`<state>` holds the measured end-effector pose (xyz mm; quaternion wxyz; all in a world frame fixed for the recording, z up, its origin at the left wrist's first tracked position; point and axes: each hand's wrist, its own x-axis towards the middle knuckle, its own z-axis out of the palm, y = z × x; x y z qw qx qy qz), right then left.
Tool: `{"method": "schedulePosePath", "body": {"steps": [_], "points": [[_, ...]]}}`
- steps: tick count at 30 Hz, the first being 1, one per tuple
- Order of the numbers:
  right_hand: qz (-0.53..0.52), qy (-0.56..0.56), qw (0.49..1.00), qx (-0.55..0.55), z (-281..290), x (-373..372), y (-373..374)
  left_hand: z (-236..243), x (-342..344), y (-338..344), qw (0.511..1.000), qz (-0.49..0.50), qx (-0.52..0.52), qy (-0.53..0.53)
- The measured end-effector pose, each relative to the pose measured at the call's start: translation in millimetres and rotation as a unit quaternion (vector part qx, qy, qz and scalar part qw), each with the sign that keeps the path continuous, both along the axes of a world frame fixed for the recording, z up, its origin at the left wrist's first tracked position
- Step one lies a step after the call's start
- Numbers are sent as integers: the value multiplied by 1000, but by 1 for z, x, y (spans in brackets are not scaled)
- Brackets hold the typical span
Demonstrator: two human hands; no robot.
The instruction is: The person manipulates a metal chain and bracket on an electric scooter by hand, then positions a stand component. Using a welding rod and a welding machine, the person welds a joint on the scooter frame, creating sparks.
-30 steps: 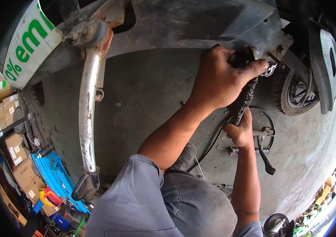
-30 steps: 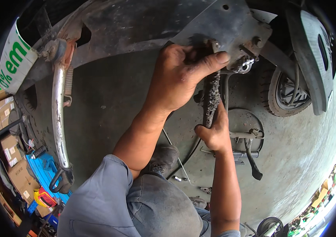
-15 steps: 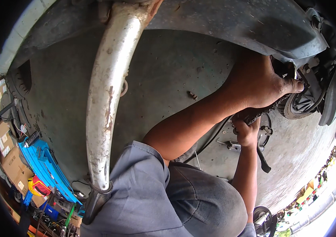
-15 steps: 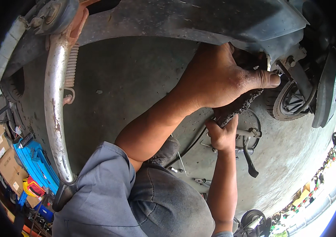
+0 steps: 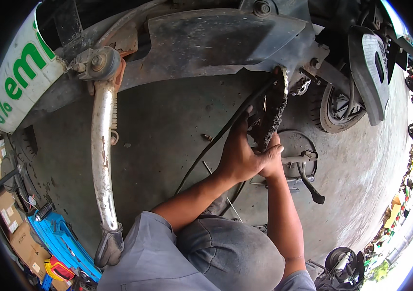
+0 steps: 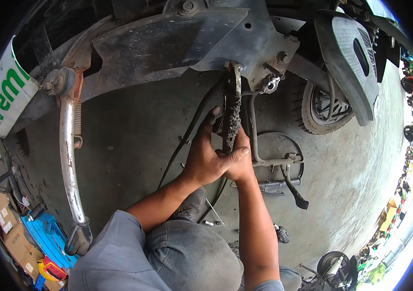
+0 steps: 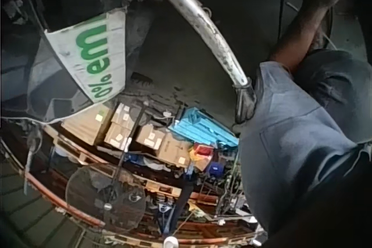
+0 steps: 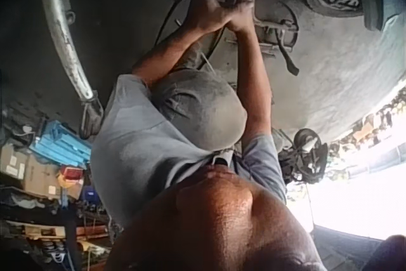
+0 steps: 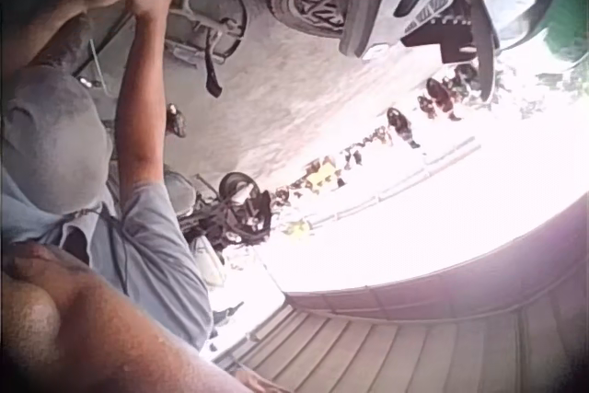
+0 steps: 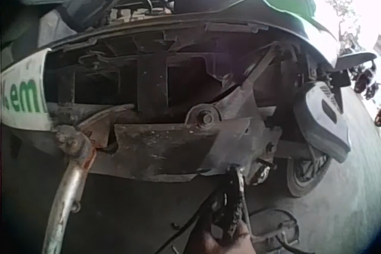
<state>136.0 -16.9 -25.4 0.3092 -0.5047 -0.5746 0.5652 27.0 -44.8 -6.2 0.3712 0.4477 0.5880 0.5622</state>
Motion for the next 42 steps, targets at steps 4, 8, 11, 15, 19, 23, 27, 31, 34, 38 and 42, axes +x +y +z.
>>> {"method": "schedulePosePath", "body": {"steps": [4, 8, 11, 15, 19, 23, 27, 31, 34, 38, 42], "points": [[22, -4, 1000, 13, 9, 3, 3, -7, -17, 25, 973, -187, -106, -85], [75, 28, 996, -39, 6, 4, -1, -8, -25, 30, 973, -203, -97, -57], [71, 17, 996, -51, -4, 4, -13, -12, -24, 26, 970, -209, -85, -88], [70, -50, 995, 58, -9, 2, -6, -9, 3, 19, 994, -89, -6, -63], [67, -86, 988, 112, -13, 5, -5, -17, 11, 20, 991, -73, -80, -76], [70, -98, 982, 144, -5, 3, 0, -13, 12, 25, 989, -46, -125, -65], [34, -76, 993, 79, 11, 1, -2, -7, 12, 25, 992, -40, -123, -14], [20, -68, 995, 74, 9, 3, -4, -5, 15, 23, 992, -33, -124, -6], [43, -60, 996, 47, 10, 5, -5, -5, 15, 21, 993, -24, -115, -20], [25, -63, 995, 74, 8, -3, -9, -3, 7, 20, 993, -28, -111, 9], [13, -61, 994, 91, 17, -9, -7, -3, -3, 22, 993, -54, -108, 3]]}}
